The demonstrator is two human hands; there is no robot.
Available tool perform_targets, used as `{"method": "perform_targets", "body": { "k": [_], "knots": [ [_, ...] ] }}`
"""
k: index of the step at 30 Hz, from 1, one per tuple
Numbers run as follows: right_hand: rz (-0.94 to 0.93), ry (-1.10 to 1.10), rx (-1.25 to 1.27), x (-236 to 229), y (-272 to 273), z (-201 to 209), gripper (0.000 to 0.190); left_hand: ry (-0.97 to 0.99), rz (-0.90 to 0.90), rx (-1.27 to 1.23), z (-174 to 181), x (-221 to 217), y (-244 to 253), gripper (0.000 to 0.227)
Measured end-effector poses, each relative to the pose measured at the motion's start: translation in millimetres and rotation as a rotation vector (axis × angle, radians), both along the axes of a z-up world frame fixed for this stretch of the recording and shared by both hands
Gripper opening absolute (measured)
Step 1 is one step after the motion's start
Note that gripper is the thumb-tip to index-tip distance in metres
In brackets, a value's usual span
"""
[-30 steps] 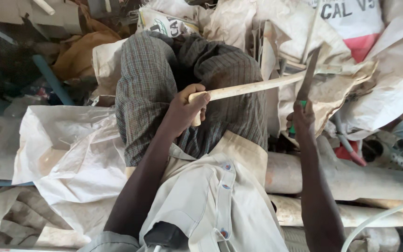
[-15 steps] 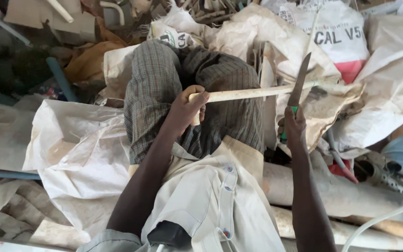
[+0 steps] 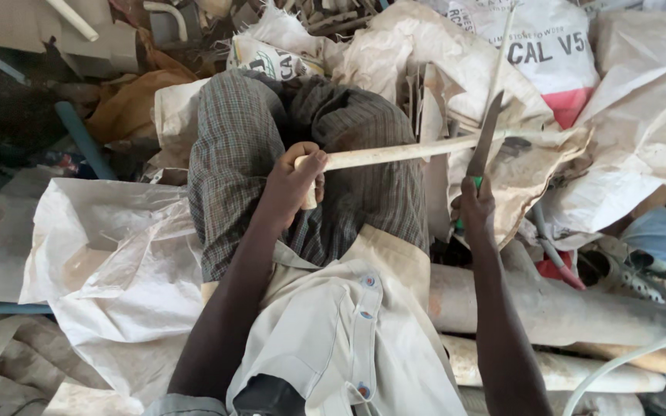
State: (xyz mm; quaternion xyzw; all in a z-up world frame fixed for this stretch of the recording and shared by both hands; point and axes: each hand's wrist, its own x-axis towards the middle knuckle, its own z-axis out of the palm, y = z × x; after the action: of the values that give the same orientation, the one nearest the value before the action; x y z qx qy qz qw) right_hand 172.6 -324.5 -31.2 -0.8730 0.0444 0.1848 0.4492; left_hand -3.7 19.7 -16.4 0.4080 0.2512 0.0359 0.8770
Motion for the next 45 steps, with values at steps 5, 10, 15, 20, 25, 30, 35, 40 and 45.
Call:
{"method": "perform_targets", "body": {
  "k": [5,10,15,20,25,30,35,40,45],
  "knots": [
    [0.391,-0.361,-0.278,-29.4,-13.3,-44.9,0.034,0.03,0.026,-0.03,-9.0,-1.2,-0.8,0.024],
    [0.131,-0.099,-0.151,-10.0,-36.3,-47.5,0.033,0.039,-0.009,-0.049,-9.4,2.8,-4.2,0.024],
    [-0.156,0.064,0.007,16.0,-31.4,-25.0,0.032,-0.013,-0.014,-0.02,-12.1,0.8,-3.4,0.023],
    [0.404,-0.477,-0.211,-27.2,-16.8,-34.6,0.035,-0.018,-0.009,-0.016,-14.7,2.6,-1.1,0.023],
    [0.125,-0.003,-0.139,-14.4,-45.0,-29.0,0.042,-0.004,-0.077,0.052,-6.7,1.3,-3.0,0.021],
    [-0.092,0.094,-0.084,21.8,-64.3,-16.2,0.043,0.003,-0.109,0.094,1.3,3.0,1.2,0.022],
    [0.591,-0.515,-0.263,-34.1,-60.0,-43.6,0.047,0.022,-0.144,0.174,2.0,-0.6,-0.6,0.02],
    [0.084,0.022,-0.141,-21.3,-79.5,-50.0,0.05,-0.001,-0.19,0.253,6.7,-1.1,-0.7,0.018],
    [0.003,0.045,-0.148,23.1,-79.4,-30.6,0.032,-0.028,-0.183,0.232,8.2,0.7,0.6,0.018]
  ]
}}
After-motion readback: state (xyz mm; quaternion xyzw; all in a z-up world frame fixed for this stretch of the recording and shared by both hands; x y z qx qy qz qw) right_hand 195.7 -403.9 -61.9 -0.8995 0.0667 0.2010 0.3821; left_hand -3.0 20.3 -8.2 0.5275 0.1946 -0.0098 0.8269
